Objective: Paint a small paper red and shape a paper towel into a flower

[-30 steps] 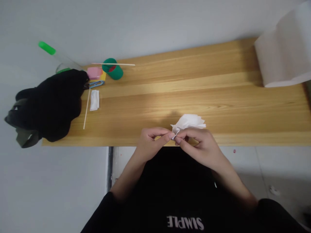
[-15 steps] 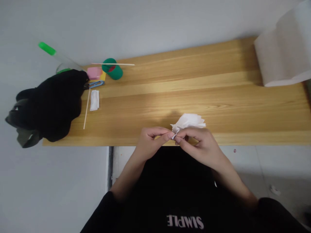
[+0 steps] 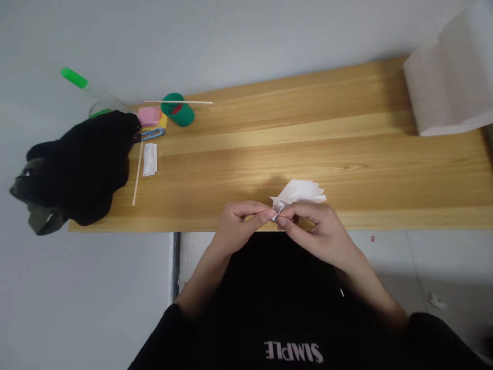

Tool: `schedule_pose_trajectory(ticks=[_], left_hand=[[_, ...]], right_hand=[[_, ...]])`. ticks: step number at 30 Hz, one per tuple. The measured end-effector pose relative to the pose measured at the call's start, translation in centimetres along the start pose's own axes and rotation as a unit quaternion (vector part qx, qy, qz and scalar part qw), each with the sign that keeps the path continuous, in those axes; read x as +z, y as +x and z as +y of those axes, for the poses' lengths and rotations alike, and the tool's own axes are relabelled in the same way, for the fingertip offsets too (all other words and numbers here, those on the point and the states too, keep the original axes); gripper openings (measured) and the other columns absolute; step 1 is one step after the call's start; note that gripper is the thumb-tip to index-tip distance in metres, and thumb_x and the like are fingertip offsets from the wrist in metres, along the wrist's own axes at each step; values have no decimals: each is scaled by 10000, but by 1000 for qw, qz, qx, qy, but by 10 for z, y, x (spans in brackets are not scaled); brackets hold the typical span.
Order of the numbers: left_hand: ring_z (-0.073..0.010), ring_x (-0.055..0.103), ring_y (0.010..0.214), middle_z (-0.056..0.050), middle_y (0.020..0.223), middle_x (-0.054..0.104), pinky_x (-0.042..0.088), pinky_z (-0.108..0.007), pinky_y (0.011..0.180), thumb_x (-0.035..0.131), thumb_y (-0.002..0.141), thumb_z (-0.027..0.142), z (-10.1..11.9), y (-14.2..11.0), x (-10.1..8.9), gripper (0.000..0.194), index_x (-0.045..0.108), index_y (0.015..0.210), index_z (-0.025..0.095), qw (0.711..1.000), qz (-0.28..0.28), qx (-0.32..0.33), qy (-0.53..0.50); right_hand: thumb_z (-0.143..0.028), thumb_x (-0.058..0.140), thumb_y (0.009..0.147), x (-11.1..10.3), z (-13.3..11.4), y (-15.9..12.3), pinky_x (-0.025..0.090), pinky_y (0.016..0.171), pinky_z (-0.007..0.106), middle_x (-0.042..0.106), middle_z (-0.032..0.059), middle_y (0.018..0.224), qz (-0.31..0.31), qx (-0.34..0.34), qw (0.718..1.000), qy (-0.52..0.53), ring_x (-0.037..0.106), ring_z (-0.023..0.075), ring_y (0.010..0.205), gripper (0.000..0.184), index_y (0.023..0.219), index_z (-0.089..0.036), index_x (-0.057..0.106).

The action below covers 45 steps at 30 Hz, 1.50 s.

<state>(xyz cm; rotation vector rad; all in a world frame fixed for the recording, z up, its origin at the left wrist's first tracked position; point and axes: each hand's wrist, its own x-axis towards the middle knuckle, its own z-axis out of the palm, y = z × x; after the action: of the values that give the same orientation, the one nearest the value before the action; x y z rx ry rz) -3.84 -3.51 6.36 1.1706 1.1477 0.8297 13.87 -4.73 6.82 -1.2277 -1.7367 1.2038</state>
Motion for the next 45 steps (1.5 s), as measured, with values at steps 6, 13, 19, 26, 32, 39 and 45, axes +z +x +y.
schedule_pose_trajectory(ticks=[6, 13, 19, 26, 32, 39, 45], left_hand=[[-163, 691, 750, -33, 791, 751, 557, -293, 729, 719, 724, 344, 1, 0, 0, 120, 749, 724, 228, 1000, -1, -1, 6], [-151, 690, 746, -23, 785, 751, 554, -276, 723, 715, 733, 302, 2, 0, 0, 76, 750, 731, 234, 1000, -3, 6, 7], [-167, 693, 756, -35, 801, 752, 560, -296, 736, 712, 733, 326, 1, 0, 0, 108, 750, 735, 226, 1000, -9, 5, 15], [-151, 688, 753, -24, 796, 751, 553, -279, 734, 705, 742, 288, 0, 1, 0, 70, 750, 740, 235, 1000, -9, 9, 5], [-144, 681, 741, -21, 784, 747, 543, -271, 722, 703, 744, 273, 0, 0, 0, 61, 747, 731, 234, 1000, -8, 7, 9], [-147, 681, 737, -20, 771, 743, 544, -275, 721, 709, 740, 283, 0, 0, 1, 66, 746, 725, 230, 1000, -2, 12, 7], [-140, 674, 718, -19, 753, 738, 542, -263, 700, 720, 727, 272, -2, 1, 1, 60, 744, 724, 217, 1000, 2, 24, 1]], right_hand=[[-169, 546, 817, 0, 0, 0, 441, 542, 222, 643, -12, 649, -1, 3, 1000, -4, 576, 97, 591, 143, 692, -182, 614], [-169, 543, 818, 0, 1, -1, 440, 539, 222, 641, -14, 647, -2, -2, 1000, -1, 574, 95, 591, 142, 694, -182, 610], [-178, 543, 818, 0, 0, 0, 441, 532, 228, 642, -17, 646, -1, 3, 1000, 0, 573, 98, 589, 141, 695, -187, 612], [-173, 543, 816, 0, 1, -1, 442, 546, 231, 643, -13, 647, 0, 5, 1000, -2, 574, 100, 593, 140, 698, -185, 618], [-172, 545, 816, 1, 1, -1, 440, 548, 232, 645, -12, 649, -2, 9, 1000, 4, 576, 102, 597, 141, 698, -182, 623], [-172, 553, 817, 0, 0, 0, 435, 539, 223, 643, -13, 638, 0, 13, 1000, 4, 569, 94, 581, 137, 705, -177, 632], [-184, 560, 824, 1, 1, -1, 439, 548, 217, 646, -11, 642, 6, 6, 1000, 10, 573, 92, 583, 139, 710, -172, 637]])
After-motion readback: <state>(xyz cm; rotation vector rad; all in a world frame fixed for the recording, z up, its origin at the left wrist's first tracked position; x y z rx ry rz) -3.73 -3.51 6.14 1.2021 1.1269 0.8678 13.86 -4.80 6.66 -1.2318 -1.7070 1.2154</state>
